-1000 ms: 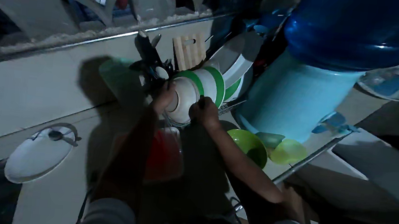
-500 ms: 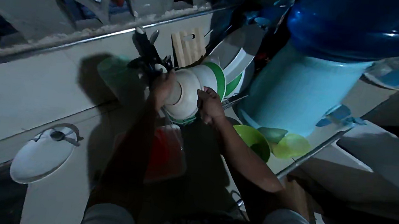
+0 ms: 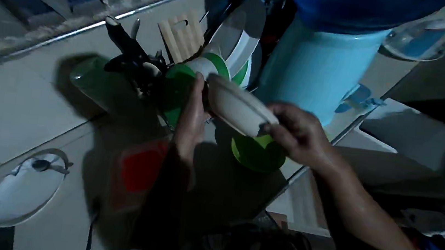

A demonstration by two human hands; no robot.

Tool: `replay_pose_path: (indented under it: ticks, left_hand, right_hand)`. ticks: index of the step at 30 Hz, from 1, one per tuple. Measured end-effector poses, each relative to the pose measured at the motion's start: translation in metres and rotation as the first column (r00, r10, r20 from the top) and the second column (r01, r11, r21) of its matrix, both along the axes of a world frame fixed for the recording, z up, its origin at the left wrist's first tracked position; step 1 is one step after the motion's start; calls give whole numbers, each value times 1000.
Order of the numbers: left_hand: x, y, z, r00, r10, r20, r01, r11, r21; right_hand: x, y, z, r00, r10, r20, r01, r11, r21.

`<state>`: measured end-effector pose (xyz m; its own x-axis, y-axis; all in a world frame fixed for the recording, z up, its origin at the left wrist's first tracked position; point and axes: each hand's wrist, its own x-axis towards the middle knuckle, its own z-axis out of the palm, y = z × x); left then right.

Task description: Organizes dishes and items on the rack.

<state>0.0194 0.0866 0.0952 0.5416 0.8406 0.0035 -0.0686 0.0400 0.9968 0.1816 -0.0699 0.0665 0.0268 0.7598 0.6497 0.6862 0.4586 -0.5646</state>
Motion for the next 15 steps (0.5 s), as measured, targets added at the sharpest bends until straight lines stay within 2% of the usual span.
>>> replay_pose_path:
  ticks: [2, 4, 6, 9, 15]
  left_hand:
    - [8, -4, -17, 992, -108, -58, 104, 992, -67]
    - [10, -6, -42, 954, -228, -195, 214, 972, -94]
    - [16, -13, -66, 914, -239, -327, 225, 971, -81]
    - [15, -37, -74, 826, -211, -522, 219, 975, -48]
    - [30, -28, -116, 798, -195, -571, 240, 971, 5]
  right_hand:
    - [-7, -28, -17, 954, -65, 292, 87, 994, -63]
    - [-12, -45, -48, 921, -53, 385, 123, 979, -160]
    - [-10, -52, -82, 919, -64, 389, 151, 969, -197]
    - [-9, -57, -112, 935, -115, 336, 191, 960, -203]
    - [-12, -57, -148, 924, -157, 349, 229, 957, -176]
